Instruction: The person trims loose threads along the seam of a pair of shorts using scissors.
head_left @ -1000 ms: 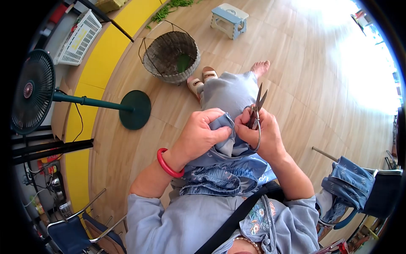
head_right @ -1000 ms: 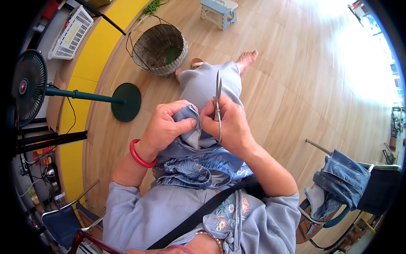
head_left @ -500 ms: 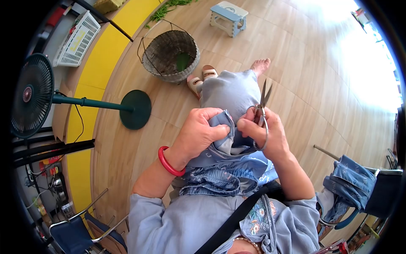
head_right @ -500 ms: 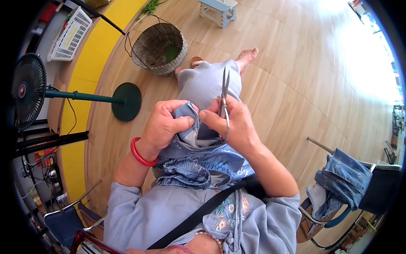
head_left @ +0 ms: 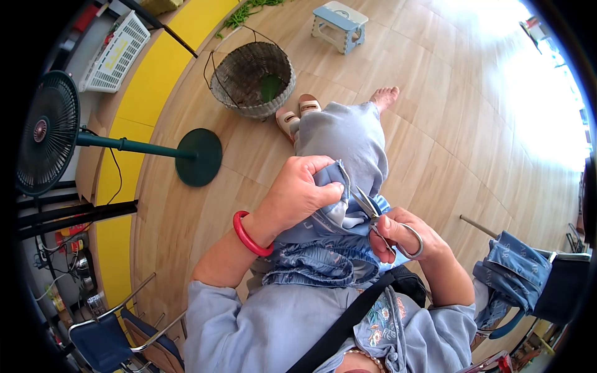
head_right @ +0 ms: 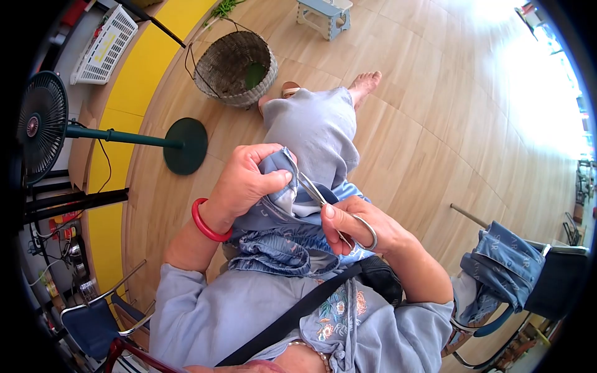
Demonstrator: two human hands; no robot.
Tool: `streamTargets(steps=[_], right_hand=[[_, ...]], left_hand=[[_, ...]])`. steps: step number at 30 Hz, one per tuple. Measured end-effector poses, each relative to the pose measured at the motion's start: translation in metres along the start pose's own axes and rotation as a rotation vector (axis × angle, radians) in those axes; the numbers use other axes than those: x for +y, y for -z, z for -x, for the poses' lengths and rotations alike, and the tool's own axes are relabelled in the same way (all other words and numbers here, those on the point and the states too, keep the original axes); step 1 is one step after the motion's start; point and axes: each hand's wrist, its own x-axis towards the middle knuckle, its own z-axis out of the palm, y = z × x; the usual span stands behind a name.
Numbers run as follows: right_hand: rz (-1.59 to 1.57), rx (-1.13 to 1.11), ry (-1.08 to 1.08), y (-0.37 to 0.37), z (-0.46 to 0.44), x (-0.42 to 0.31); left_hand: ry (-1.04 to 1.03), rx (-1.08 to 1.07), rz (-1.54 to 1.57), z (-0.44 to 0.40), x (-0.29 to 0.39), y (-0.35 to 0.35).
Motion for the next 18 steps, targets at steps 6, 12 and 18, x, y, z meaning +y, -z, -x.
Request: streamTargets(steps=[6, 12, 18], right_hand=[[0.065, 0.018, -0.006, -0.0010, -0.0025, -0.0041], [0.069, 0.018, -0.012, -0.0011, -0.0042, -0.0037], [0.078, 0.029, -0.032, -0.0035, -0.0054, -0.0041]], left_hand=[[-0.009, -0.006, -0.024, 0.0005, -0.0020, 0.0009], [-0.036, -0.013, -0.050, 0.0003, -0.0046, 0.0027], [-0.090, -0.010, -0.115, -0.0009, -0.0094, 0.0037]])
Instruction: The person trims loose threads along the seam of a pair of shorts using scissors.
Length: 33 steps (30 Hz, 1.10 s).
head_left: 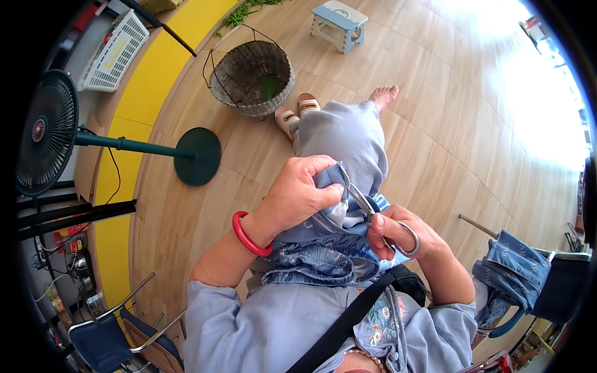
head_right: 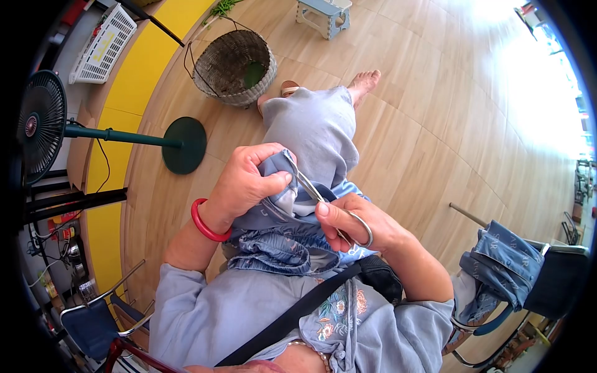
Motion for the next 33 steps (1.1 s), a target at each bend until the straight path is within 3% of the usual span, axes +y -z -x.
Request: streamTargets(steps=[8, 21, 26, 27, 29, 33], right_hand=[[0.009, 0.070, 0.013, -0.007, -0.001, 0.005], [0.033, 0.159, 0.044, -0.013, -0.009, 0.012], [-0.254, 0.427, 0.579, 0.010, -0.011, 0.015], [-0.253, 0.427, 0.580, 0.009, -0.011, 0.008], [-0.023, 0.563, 0.495, 0.000, -0.010, -0.013], [0.321, 0.589, 0.501, -0.010, -0.021, -0.021]], left_hand=[[0.001, 0.017, -0.020, 0.002, 0.000, -0.003], [0.115, 0.038, 0.251, 0.002, -0.004, -0.003], [0.115, 0.039, 0.248, 0.005, -0.006, -0.004], [0.109, 0.048, 0.244, 0.005, -0.007, -0.004], [0.101, 0.053, 0.240, 0.006, -0.005, -0.005], [-0.055, 0.064, 0.039, 0.010, -0.001, -0.010]])
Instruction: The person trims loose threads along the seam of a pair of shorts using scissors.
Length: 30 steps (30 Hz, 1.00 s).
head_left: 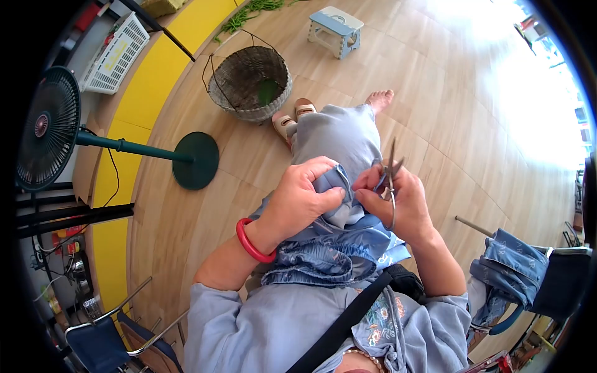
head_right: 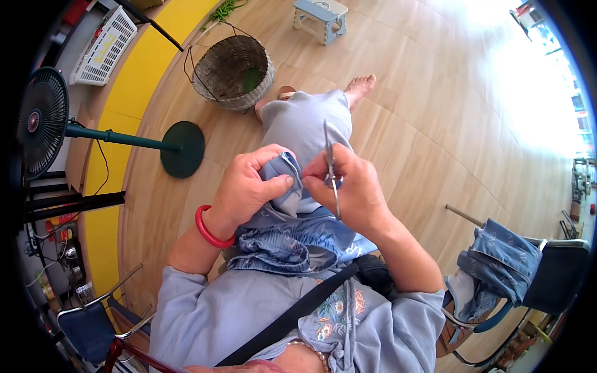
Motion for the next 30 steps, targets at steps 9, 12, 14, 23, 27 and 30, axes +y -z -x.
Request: streamTargets(steps=[9, 12, 14, 23, 27, 30], right_hand=[[0.071, -0.010, -0.021, -0.008, -0.003, -0.002], [-0.031, -0.034, -0.122, -0.008, -0.004, -0.005], [-0.132, -0.046, -0.218, -0.010, -0.003, -0.004], [-0.409, 0.041, -0.238, -0.016, 0.002, 0.004], [-0.218, 0.072, -0.139, -0.016, 0.004, -0.001], [-0.177, 0.074, -0.126, -0.018, 0.005, 0.001]], left_hand=[[-0.101, -0.026, -0.124, 0.006, 0.000, -0.003], [-0.102, -0.033, -0.115, 0.005, -0.002, -0.004], [-0.105, -0.035, -0.093, 0.005, -0.002, -0.005], [-0.056, -0.044, -0.061, 0.006, 0.003, -0.002], [-0.013, -0.046, 0.019, 0.008, 0.001, -0.003], [0.019, -0.056, 0.056, 0.009, -0.001, -0.004]])
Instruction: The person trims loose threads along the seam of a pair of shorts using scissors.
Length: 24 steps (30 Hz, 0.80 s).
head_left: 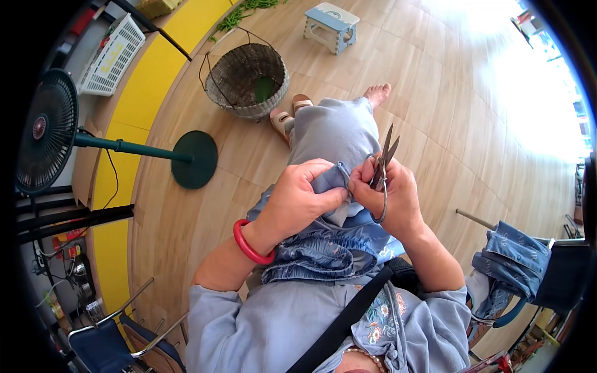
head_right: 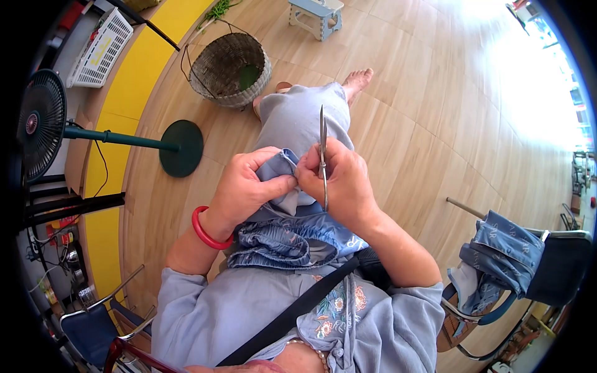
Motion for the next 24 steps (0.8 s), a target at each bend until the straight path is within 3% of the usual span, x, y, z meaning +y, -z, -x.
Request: streamTargets(steps=[5, 7, 10, 14, 17, 19, 24], right_hand=[[-0.047, -0.003, -0.040, 0.001, -0.004, 0.002], [-0.022, 0.043, -0.102, 0.004, -0.008, 0.005], [-0.096, -0.005, -0.237, 0.012, -0.006, 0.001], [-0.045, -0.080, -0.188, 0.023, 0.004, 0.004], [0.023, -0.188, -0.089, 0.033, 0.016, 0.005], [0.037, -0.440, -0.257, 0.039, 0.026, -0.006], [0.047, -0.588, -0.440, 0.037, 0.031, -0.005]], left_hand=[[0.105, 0.019, 0.034, 0.000, -0.002, 0.002], [0.156, 0.021, 0.233, 0.001, -0.006, 0.002], [0.174, 0.041, 0.150, 0.000, -0.003, 0.003], [0.197, 0.070, 0.145, -0.002, -0.003, 0.001], [0.190, 0.098, 0.075, -0.003, -0.004, 0.001], [0.164, 0.106, 0.044, -0.002, -0.003, 0.000], [0.155, 0.104, -0.023, -0.001, -0.004, 0.000]])
